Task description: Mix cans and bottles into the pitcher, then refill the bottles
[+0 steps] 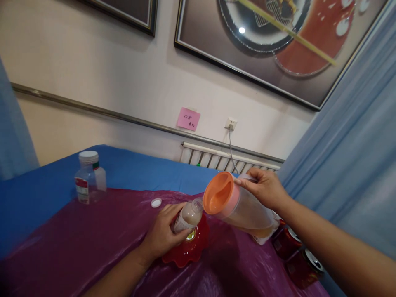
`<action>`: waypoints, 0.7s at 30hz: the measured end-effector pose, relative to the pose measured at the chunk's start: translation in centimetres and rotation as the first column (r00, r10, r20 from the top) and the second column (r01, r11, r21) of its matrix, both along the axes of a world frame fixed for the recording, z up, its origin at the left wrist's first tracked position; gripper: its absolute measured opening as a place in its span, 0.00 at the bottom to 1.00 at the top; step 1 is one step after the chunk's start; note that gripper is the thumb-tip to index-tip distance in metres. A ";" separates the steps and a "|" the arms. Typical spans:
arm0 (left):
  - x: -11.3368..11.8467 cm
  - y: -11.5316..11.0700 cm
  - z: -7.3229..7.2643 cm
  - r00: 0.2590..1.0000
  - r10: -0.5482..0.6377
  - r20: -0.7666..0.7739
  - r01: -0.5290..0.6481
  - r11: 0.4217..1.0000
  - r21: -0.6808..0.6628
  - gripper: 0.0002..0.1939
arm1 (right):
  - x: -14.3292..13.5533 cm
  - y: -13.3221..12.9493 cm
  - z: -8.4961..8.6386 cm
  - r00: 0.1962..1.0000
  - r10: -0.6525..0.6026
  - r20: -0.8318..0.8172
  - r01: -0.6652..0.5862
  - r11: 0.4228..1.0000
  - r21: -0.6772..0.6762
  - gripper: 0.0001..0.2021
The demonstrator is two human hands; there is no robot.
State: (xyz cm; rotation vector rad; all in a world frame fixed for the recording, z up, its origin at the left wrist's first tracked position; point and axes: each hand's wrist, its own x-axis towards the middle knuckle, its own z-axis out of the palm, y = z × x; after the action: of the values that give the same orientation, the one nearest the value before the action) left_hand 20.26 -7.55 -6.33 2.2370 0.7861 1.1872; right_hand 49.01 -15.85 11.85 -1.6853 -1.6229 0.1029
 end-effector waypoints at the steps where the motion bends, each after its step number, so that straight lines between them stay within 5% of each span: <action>1: 0.0 0.0 0.0 1.000 0.001 0.001 -0.001 1.000 0.002 0.29 | 0.0 0.0 0.0 1.000 0.000 -0.006 0.000 1.000 0.004 0.25; 14: 0.4 0.0 -0.3 1.000 0.008 0.027 -0.007 1.000 -0.019 0.28 | 0.4 0.0 -1.8 0.978 -0.030 -0.205 0.046 0.996 0.071 0.25; 21: 0.5 0.4 -0.8 0.989 0.087 0.118 -0.070 0.988 -0.141 0.31 | 2.8 2.4 -7.2 0.811 -0.084 -0.579 0.229 0.956 0.181 0.27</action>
State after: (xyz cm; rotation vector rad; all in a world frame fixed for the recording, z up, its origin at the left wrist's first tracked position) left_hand 20.80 -7.20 -7.18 2.0178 0.8851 1.2571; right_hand 51.81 -13.43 4.61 -1.4117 -0.9970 0.2828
